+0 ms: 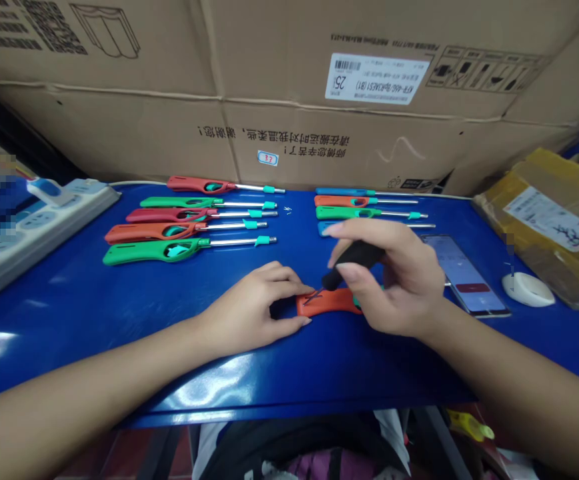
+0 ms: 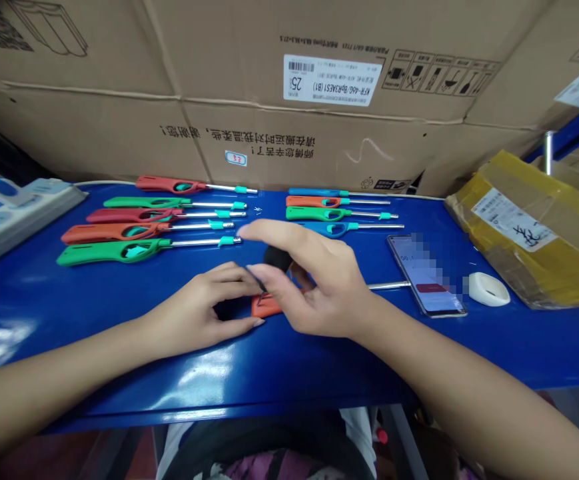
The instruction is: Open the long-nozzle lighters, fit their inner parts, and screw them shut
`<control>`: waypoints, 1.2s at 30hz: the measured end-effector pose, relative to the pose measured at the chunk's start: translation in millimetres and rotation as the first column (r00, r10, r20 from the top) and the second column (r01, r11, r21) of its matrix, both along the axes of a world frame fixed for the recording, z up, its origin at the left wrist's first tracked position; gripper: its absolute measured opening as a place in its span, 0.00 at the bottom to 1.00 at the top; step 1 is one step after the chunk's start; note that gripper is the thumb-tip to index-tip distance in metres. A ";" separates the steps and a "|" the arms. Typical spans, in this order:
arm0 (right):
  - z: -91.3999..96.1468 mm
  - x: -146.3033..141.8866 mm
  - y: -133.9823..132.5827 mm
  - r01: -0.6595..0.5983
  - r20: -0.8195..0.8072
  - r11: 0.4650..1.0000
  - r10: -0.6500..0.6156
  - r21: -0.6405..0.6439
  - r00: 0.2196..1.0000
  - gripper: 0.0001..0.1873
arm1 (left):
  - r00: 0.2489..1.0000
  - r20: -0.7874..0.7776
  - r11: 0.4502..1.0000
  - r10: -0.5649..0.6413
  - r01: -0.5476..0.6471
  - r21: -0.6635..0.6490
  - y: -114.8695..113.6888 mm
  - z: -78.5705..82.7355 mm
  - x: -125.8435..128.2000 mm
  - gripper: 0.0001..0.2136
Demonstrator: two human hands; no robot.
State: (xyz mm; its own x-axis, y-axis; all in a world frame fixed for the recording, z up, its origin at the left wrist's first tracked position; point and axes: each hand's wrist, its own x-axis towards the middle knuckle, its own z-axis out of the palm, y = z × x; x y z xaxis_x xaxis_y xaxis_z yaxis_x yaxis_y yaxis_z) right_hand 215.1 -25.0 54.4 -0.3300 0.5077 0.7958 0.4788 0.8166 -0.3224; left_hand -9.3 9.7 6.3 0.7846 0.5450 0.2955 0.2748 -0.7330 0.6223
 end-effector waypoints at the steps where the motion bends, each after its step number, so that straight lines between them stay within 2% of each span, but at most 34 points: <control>1: 1.0 0.1 -0.4 0.045 0.020 0.996 -0.047 0.074 0.999 0.14 | 1.000 0.001 1.000 0.001 -0.001 0.001 -0.1 -0.2 0.0 0.15; 3: 3.2 0.7 -1.8 0.099 0.063 0.983 -0.110 0.156 0.992 0.13 | 1.000 -0.001 1.000 0.004 -0.004 -0.004 -0.3 -0.4 0.0 0.15; 5: 5.4 1.1 -4.0 0.076 0.092 0.992 -0.085 0.101 0.992 0.14 | 1.000 0.001 1.000 0.001 -0.001 -0.017 -0.7 -0.3 0.3 0.15; 8: 7.3 0.2 -6.8 -0.018 0.112 0.999 0.023 -0.046 0.993 0.23 | 1.000 0.007 1.000 -0.004 0.004 -0.025 -1.1 0.2 0.7 0.13; 10: 7.7 -0.5 -7.1 -0.050 0.128 0.998 0.054 -0.031 0.990 0.22 | 1.000 0.003 1.000 -0.003 0.003 -0.023 -1.2 0.7 0.7 0.13; 14: 8.3 0.6 -6.4 0.009 0.148 0.995 -0.025 0.104 0.989 0.18 | 1.000 -0.011 0.999 0.001 -0.001 -0.033 -0.8 1.8 0.5 0.10; 20: 9.0 0.3 -8.4 -0.039 0.147 0.999 0.041 -0.014 0.988 0.20 | 1.000 0.000 1.000 -0.008 0.008 -0.028 0.0 1.0 0.4 0.12; 24: 8.3 0.6 -6.8 -0.017 0.172 0.992 -0.005 0.125 0.985 0.13 | 1.000 -0.003 1.000 -0.003 0.003 -0.026 -0.1 0.5 1.4 0.12; 26: 8.1 1.3 -7.0 -0.030 0.194 0.981 -0.008 0.190 0.981 0.14 | 1.000 -0.009 1.000 0.001 -0.001 -0.024 -0.3 0.5 1.6 0.13; 27: 8.3 1.3 -7.7 -0.063 0.202 0.982 0.025 0.180 0.979 0.16 | 1.000 -0.010 1.000 0.001 -0.001 -0.024 -0.4 0.4 1.4 0.14; 28: 8.6 0.9 -8.6 -0.076 0.141 0.984 0.053 0.162 0.989 0.17 | 1.000 -0.009 1.000 0.001 -0.001 -0.027 -0.5 0.3 1.2 0.14; 30: 9.6 -0.5 -10.5 -0.114 0.106 0.992 0.108 0.045 0.988 0.19 | 1.000 -0.006 1.000 0.001 -0.001 -0.030 -0.4 -0.2 0.7 0.13; 31: 10.2 -1.2 -11.0 -0.121 0.113 0.992 0.117 0.028 0.987 0.19 | 1.000 -0.003 1.000 0.000 0.000 -0.030 -0.3 -0.6 0.5 0.13; 32: 10.7 -1.6 -11.3 -0.116 0.140 0.993 0.111 0.030 0.984 0.18 | 1.000 -0.002 1.000 0.000 0.000 -0.026 -0.2 -0.9 0.3 0.13; 36: 10.2 0.5 -10.2 -0.001 0.226 0.984 -0.040 0.180 0.973 0.08 | 1.000 0.001 1.000 0.008 -0.008 -0.008 -0.2 -1.0 0.8 0.14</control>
